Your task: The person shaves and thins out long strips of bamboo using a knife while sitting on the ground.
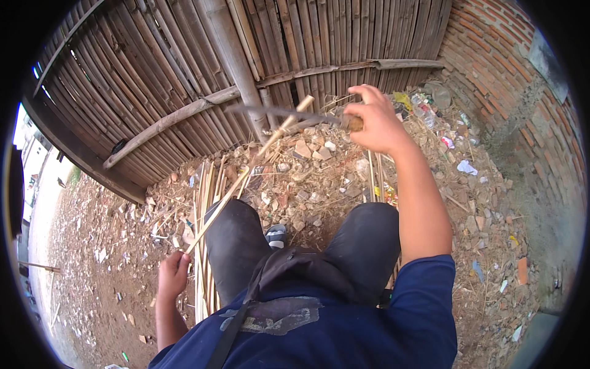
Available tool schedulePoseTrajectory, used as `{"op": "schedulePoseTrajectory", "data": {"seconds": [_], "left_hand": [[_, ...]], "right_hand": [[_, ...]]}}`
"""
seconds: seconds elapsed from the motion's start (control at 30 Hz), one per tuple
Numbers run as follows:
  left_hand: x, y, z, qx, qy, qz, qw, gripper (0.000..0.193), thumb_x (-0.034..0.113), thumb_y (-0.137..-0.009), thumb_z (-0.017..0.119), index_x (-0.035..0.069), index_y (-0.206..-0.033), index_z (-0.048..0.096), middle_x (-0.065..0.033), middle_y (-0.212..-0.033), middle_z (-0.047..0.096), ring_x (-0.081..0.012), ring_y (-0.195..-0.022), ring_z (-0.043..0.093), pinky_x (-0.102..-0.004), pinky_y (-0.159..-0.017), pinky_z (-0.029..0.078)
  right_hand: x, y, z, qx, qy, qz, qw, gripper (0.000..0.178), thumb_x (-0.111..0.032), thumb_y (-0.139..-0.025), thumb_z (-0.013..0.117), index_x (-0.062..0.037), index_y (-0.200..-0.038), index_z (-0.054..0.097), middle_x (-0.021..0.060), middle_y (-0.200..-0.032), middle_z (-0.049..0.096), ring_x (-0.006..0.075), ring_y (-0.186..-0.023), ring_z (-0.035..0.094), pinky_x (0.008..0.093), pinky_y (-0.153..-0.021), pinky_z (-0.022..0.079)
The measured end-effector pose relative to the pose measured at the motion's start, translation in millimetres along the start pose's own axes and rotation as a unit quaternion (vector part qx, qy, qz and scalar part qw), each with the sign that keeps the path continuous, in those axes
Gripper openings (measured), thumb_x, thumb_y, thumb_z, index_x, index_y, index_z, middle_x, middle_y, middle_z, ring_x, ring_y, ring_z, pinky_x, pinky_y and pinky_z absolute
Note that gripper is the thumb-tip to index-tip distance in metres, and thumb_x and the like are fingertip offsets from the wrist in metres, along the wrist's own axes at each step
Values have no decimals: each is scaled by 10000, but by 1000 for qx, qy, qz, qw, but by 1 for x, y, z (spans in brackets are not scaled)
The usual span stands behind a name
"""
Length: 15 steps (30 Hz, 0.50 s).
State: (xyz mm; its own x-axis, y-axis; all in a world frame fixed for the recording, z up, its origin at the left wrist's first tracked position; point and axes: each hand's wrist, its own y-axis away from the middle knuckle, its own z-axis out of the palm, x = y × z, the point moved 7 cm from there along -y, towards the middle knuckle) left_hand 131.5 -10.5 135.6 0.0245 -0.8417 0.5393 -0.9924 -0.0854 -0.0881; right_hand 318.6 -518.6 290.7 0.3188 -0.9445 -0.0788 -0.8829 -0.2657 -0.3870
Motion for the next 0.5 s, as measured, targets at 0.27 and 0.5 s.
{"op": "schedulePoseTrajectory", "data": {"seconds": [0.27, 0.5], "left_hand": [[-9, 13, 66, -38, 71, -80, 994, 401, 374, -1006, 622, -1, -866, 659, -105, -645, 624, -199, -610, 603, -365, -611, 482], [6, 9, 78, -23, 36, -84, 996, 421, 385, -1001, 618, 4, -822, 618, -125, -584, 557, -244, -553, 564, -407, -564, 448]], "right_hand": [[117, 40, 189, -83, -272, 299, 911, 537, -231, -787, 759, -14, -1262, 632, 145, -1013, 702, 300, -955, 680, 382, -870, 533], [133, 67, 204, -138, -427, 379, 809, 528, -253, -828, 746, 14, -1257, 591, 131, -892, 717, 230, -816, 690, 406, -767, 556]]}}
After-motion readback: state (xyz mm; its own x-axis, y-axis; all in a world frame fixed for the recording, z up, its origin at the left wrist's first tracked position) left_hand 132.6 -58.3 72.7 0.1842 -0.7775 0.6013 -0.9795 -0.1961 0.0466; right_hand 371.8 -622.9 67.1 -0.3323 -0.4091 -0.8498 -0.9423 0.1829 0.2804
